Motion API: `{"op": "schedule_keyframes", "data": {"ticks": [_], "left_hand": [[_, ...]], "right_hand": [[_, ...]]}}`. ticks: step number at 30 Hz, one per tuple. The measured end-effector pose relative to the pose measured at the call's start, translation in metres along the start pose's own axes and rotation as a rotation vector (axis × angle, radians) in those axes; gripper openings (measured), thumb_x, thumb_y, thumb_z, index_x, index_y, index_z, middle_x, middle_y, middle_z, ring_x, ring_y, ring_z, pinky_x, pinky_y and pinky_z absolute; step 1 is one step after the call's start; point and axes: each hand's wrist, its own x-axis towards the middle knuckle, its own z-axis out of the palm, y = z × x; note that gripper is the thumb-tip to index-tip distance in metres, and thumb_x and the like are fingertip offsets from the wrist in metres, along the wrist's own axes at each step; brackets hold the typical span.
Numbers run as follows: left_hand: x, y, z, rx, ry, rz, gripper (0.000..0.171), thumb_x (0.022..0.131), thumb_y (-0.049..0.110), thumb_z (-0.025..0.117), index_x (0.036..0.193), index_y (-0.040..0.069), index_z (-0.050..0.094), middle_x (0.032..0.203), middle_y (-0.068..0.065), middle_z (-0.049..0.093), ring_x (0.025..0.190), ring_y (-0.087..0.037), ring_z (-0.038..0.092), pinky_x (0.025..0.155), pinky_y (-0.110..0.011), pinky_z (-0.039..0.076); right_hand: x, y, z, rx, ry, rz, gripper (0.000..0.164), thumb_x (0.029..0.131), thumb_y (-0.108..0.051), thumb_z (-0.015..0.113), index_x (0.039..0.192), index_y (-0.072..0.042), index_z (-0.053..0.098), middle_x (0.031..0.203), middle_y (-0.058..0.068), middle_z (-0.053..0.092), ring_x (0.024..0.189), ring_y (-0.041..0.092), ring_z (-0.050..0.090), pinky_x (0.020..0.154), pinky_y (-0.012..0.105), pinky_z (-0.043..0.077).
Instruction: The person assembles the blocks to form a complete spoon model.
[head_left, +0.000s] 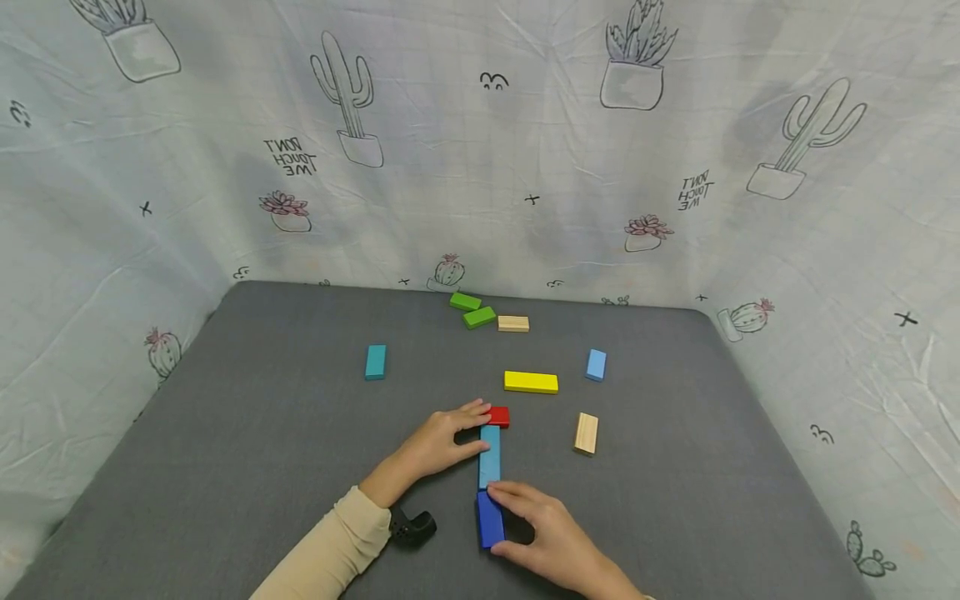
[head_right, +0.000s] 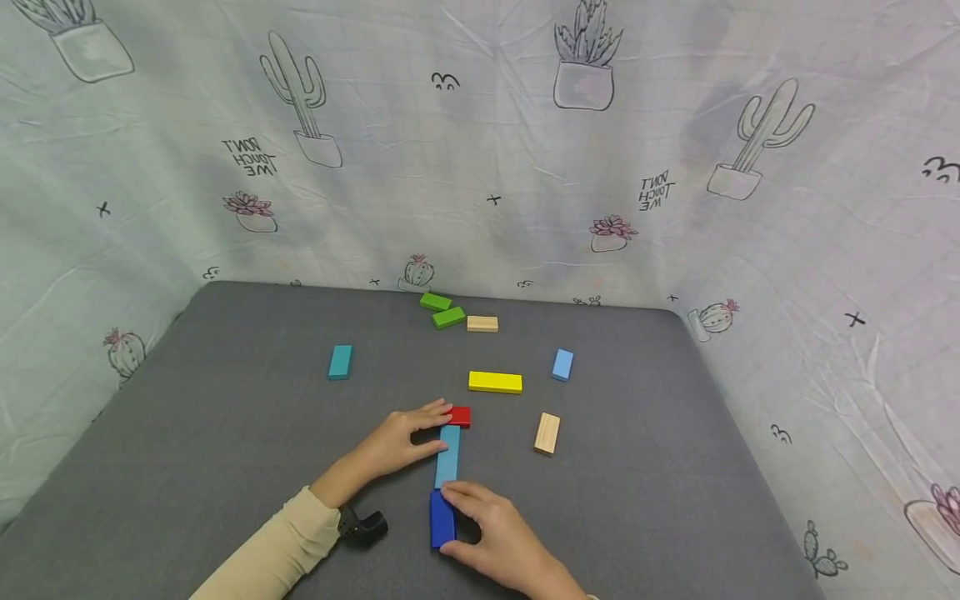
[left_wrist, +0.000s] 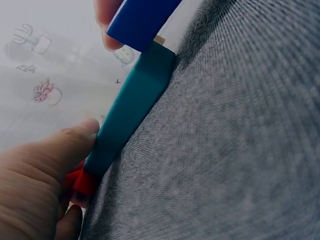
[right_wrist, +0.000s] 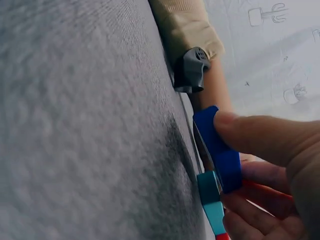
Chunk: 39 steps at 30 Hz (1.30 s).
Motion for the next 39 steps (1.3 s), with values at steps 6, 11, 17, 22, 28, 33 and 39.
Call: {"op": "schedule_keyframes", "data": {"ticks": [6,11,17,22,28,33,39], "left_hand": [[0.002,-0.002,0.000,-0.006,-0.005,-0.006,0.051,0.089,0.034,0.066,0.131,0.008,0.057,0.143,-0.005,0.049,0.136,-0.020,0.041,0.105,-0.042,0.042],[0.003,-0.003,0.001,-0.002,0.000,0.001,0.050,0.089,0.033,0.067,0.131,0.008,0.058,0.142,-0.005,0.050,0.135,-0.020,0.042,0.105,-0.042,0.042],[0.004,-0.004,0.001,-0.004,-0.005,0.013,0.049,0.089,0.032,0.067,0.130,0.007,0.059,0.140,-0.004,0.051,0.135,-0.021,0.042,0.105,-0.042,0.042],[0.006,-0.006,0.000,-0.013,-0.003,0.015,0.049,0.088,0.031,0.068,0.129,0.007,0.059,0.140,-0.004,0.051,0.134,-0.019,0.043,0.104,-0.040,0.043],[0.006,-0.005,-0.001,-0.006,-0.007,0.015,0.049,0.088,0.032,0.067,0.130,0.007,0.059,0.140,-0.004,0.051,0.134,-0.019,0.043,0.104,-0.041,0.043],[0.006,-0.004,-0.001,-0.013,-0.008,0.012,0.049,0.089,0.031,0.067,0.130,0.007,0.058,0.141,-0.004,0.051,0.135,-0.019,0.042,0.105,-0.041,0.042],[0.005,-0.005,0.001,-0.014,-0.011,0.005,0.049,0.089,0.032,0.066,0.131,0.008,0.058,0.141,-0.003,0.050,0.135,-0.018,0.041,0.105,-0.041,0.041]], "right_hand": [[-0.001,0.000,0.006,-0.075,0.016,-0.012,0.059,0.088,-0.041,0.065,0.138,-0.012,0.051,0.137,0.001,0.053,0.121,0.018,0.055,0.093,0.037,0.052],[-0.002,0.001,0.010,-0.140,0.058,-0.032,0.059,0.087,-0.038,0.067,0.137,-0.011,0.051,0.137,0.001,0.052,0.119,0.018,0.055,0.092,0.036,0.053],[-0.002,0.004,0.013,-0.184,0.109,-0.052,0.059,0.085,-0.036,0.071,0.134,-0.008,0.054,0.137,0.001,0.052,0.120,0.017,0.055,0.092,0.036,0.053],[-0.001,0.006,0.014,-0.207,0.116,-0.058,0.055,0.085,-0.037,0.070,0.130,-0.006,0.058,0.137,0.000,0.053,0.121,0.017,0.053,0.094,0.037,0.051],[0.001,0.008,0.015,-0.240,0.083,-0.058,0.055,0.088,-0.041,0.065,0.132,-0.008,0.057,0.139,-0.002,0.051,0.123,0.016,0.051,0.096,0.039,0.050],[0.002,0.008,0.014,-0.266,0.081,-0.077,0.057,0.088,-0.043,0.063,0.132,-0.008,0.057,0.139,-0.002,0.052,0.124,0.015,0.050,0.096,0.038,0.050],[0.001,0.008,0.012,-0.238,0.052,-0.056,0.062,0.087,-0.047,0.062,0.135,-0.009,0.054,0.141,-0.001,0.050,0.125,0.017,0.048,0.097,0.039,0.049]]}}
